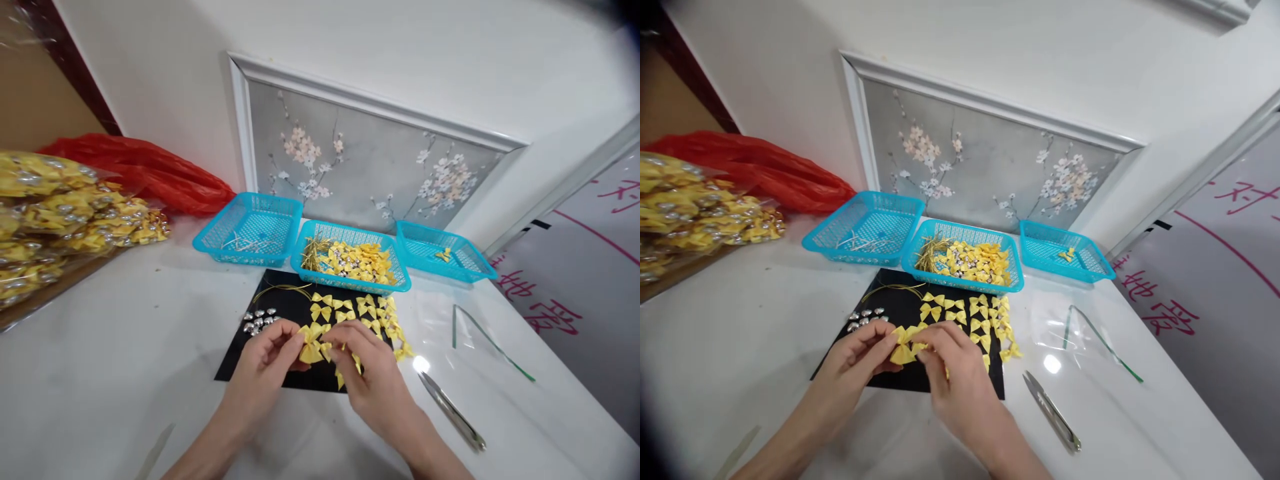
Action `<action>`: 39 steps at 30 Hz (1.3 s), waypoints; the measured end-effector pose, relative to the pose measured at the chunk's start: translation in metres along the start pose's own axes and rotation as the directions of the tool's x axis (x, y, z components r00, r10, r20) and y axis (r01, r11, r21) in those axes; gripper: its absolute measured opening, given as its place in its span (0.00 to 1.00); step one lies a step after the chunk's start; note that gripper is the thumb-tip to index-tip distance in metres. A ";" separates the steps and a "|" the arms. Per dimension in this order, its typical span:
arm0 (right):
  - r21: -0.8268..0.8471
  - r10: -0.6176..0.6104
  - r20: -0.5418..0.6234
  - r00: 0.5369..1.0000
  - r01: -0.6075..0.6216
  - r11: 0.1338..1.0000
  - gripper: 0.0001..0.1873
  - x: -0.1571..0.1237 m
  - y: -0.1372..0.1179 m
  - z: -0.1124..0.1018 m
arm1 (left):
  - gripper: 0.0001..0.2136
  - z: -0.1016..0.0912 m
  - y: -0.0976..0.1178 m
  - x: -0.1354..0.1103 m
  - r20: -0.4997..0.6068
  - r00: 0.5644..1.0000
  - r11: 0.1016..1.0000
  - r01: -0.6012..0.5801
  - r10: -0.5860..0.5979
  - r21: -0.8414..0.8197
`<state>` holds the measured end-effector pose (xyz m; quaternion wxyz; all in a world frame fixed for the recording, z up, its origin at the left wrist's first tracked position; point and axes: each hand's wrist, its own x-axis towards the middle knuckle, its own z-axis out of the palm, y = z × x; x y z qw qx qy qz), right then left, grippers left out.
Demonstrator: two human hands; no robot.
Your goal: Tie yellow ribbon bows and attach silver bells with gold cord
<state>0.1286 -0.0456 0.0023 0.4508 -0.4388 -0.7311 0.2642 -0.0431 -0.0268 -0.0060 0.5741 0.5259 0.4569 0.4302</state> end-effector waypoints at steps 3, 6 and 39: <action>0.057 0.148 -0.038 0.988 -0.145 0.988 0.09 0.001 0.011 -0.002 | 0.11 -0.001 -0.001 -0.002 -0.010 1.000 0.997 -0.026 0.027 0.071; 0.163 0.322 -0.012 0.947 -0.316 0.935 0.08 0.002 0.024 -0.003 | 0.10 -0.001 0.000 -0.004 0.001 0.996 0.978 -0.087 0.088 0.192; 0.178 0.353 0.130 0.927 -0.372 0.911 0.05 0.002 0.018 0.003 | 0.06 0.004 -0.004 0.001 0.159 0.987 0.973 -0.075 0.040 0.220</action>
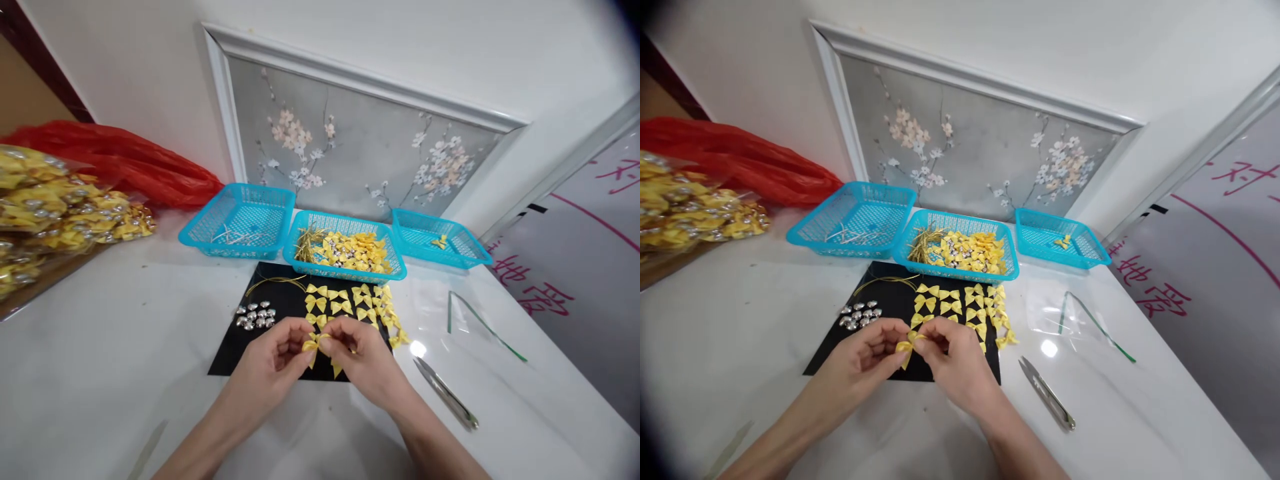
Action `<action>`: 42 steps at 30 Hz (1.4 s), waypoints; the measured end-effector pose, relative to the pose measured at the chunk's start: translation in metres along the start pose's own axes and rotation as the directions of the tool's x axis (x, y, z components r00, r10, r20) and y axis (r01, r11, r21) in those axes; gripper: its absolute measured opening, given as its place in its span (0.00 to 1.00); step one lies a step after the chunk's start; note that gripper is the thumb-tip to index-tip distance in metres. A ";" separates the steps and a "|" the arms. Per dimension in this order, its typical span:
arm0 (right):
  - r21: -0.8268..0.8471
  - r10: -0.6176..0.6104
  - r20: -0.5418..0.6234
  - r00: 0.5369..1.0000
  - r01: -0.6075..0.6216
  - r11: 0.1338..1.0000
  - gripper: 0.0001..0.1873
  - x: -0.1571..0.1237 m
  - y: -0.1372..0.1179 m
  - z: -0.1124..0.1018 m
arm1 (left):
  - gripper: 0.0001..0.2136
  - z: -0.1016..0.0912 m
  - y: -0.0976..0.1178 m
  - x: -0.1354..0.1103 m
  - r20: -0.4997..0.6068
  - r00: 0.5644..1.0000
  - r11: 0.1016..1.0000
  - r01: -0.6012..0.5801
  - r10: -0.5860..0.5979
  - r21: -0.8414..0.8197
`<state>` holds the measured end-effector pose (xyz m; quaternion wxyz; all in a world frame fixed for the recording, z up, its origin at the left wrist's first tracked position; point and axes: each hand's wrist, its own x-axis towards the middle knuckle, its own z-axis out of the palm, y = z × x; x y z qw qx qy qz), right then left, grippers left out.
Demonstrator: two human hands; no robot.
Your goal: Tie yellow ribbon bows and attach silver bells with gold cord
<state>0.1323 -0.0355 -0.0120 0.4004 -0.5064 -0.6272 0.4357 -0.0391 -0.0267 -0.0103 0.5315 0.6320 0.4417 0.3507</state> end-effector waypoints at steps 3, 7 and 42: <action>0.020 -0.027 0.016 1.000 0.026 0.999 0.04 0.000 0.002 -0.003 | 0.05 -0.002 -0.001 -0.001 0.015 1.000 0.997 -0.025 0.023 0.075; -0.111 -0.100 0.064 0.993 0.107 0.988 0.09 -0.002 -0.001 -0.008 | 0.05 -0.003 -0.002 -0.001 0.012 0.999 0.987 -0.040 0.038 0.157; -0.359 -0.076 0.147 0.986 0.125 0.925 0.10 -0.005 0.000 -0.003 | 0.10 0.002 0.005 0.003 0.044 0.988 0.988 0.151 -0.149 -0.045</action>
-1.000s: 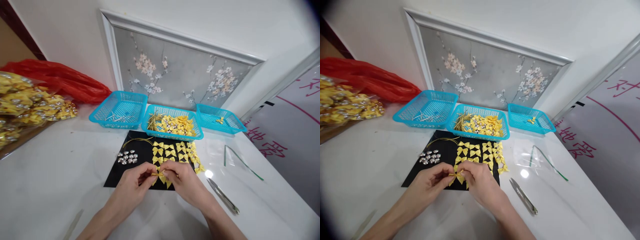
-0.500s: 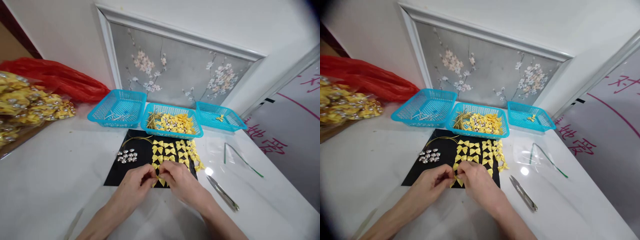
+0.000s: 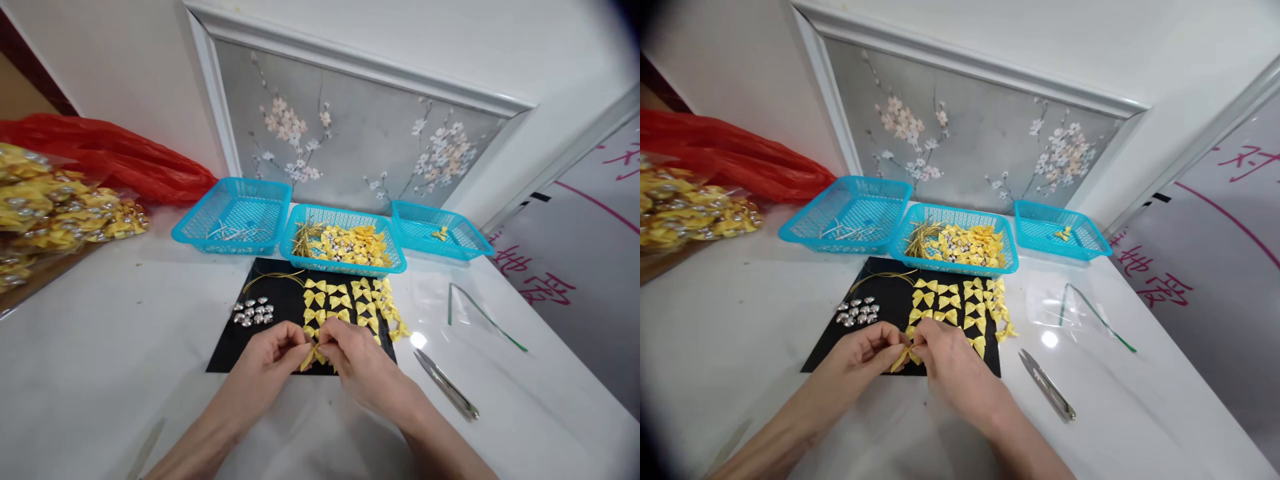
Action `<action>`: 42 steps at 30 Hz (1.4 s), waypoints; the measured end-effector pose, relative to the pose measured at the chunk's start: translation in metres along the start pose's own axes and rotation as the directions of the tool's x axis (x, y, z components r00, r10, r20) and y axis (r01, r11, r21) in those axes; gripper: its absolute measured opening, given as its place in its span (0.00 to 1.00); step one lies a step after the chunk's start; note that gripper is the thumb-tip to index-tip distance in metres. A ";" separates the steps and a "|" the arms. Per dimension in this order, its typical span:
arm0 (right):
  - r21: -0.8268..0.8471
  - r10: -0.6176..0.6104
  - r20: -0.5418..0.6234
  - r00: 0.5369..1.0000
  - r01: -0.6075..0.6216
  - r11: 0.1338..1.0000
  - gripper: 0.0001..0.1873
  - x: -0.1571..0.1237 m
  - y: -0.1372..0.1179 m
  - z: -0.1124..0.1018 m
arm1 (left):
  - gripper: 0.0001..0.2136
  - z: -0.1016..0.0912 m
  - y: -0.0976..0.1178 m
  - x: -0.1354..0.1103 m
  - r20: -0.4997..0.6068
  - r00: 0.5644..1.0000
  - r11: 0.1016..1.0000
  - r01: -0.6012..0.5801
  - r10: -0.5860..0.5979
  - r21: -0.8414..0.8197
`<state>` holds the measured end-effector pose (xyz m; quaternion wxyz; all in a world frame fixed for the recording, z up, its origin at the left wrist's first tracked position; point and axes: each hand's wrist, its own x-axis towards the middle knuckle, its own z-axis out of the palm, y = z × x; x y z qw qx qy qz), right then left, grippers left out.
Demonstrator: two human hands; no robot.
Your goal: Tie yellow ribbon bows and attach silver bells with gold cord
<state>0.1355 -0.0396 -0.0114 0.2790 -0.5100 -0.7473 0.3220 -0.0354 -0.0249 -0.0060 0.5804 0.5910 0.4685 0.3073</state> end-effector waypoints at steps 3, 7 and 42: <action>0.006 0.000 -0.005 1.000 0.000 1.000 0.10 0.000 0.000 -0.001 | 0.11 0.000 0.002 0.000 0.028 0.999 0.995 0.031 -0.028 -0.099; 0.002 0.018 -0.013 1.000 -0.018 1.000 0.10 0.002 -0.002 -0.004 | 0.08 -0.002 0.001 0.000 0.034 0.999 0.973 0.045 -0.038 -0.227; 0.427 0.146 -0.057 0.988 -0.108 0.898 0.07 0.002 -0.001 0.017 | 0.04 -0.001 -0.004 -0.002 -0.029 0.987 0.865 0.126 -0.160 -0.485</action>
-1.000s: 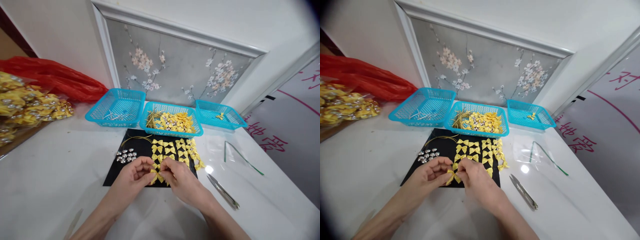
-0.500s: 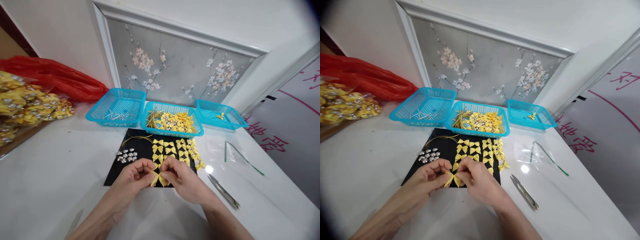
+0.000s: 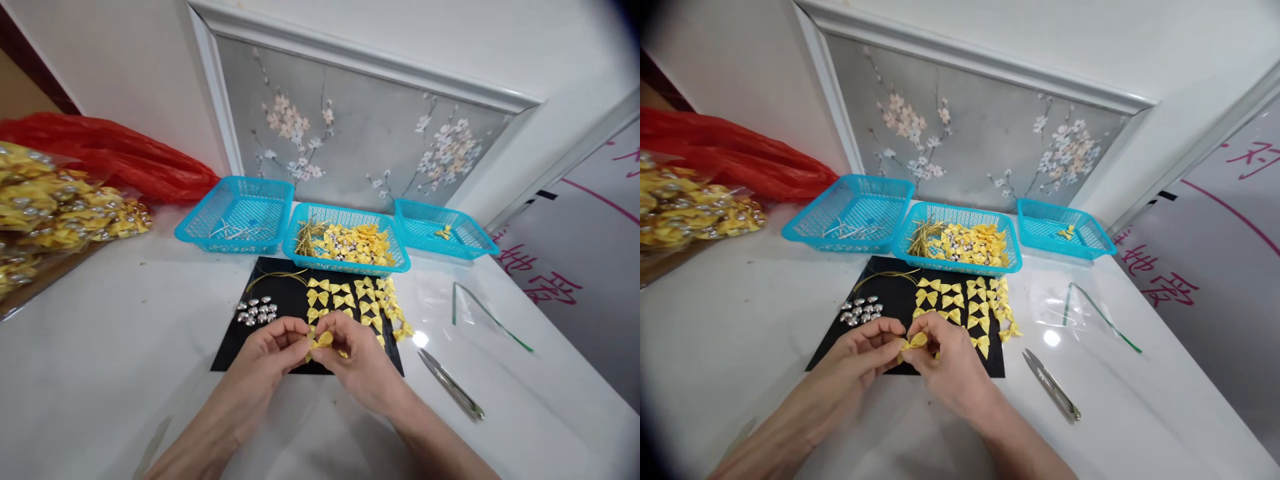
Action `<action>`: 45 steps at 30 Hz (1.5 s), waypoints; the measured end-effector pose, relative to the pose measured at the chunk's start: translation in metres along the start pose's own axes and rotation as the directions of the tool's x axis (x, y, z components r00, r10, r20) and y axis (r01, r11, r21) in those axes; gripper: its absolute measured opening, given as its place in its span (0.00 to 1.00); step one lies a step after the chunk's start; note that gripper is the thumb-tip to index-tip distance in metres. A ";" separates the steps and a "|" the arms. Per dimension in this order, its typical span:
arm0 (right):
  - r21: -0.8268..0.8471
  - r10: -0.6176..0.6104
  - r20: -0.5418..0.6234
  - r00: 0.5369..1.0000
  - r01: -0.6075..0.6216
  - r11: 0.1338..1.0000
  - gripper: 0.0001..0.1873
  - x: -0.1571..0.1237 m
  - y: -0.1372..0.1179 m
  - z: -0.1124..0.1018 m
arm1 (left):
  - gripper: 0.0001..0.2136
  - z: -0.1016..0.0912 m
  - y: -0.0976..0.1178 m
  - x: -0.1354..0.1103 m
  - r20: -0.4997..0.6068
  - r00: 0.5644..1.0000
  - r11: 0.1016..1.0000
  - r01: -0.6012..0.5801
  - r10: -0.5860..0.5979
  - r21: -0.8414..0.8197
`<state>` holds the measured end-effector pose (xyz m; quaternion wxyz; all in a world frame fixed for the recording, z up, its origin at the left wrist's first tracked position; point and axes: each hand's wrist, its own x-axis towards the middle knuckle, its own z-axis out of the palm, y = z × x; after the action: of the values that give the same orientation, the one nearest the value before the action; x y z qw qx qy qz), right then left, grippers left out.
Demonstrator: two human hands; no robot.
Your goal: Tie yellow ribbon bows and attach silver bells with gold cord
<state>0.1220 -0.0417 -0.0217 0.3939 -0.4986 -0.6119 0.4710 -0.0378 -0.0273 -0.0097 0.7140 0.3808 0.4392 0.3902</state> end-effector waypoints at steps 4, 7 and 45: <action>0.057 0.028 0.069 0.997 -0.032 0.998 0.13 0.002 -0.003 -0.006 | 0.05 0.001 0.002 0.000 -0.052 0.999 1.000 0.000 0.001 0.014; 0.153 0.047 0.102 0.994 -0.062 0.986 0.12 0.004 -0.005 -0.013 | 0.06 0.001 0.002 0.000 -0.121 0.992 0.993 -0.027 0.040 0.111; -0.501 0.070 -0.068 0.995 -0.094 0.860 0.10 0.003 -0.004 -0.006 | 0.09 -0.011 0.008 0.002 -0.226 0.918 0.876 -0.204 0.326 0.436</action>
<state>0.1261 -0.0375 -0.0158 0.2440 -0.6208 -0.6823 0.2994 -0.0487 -0.0198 -0.0073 0.4859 0.5150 0.5538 0.4382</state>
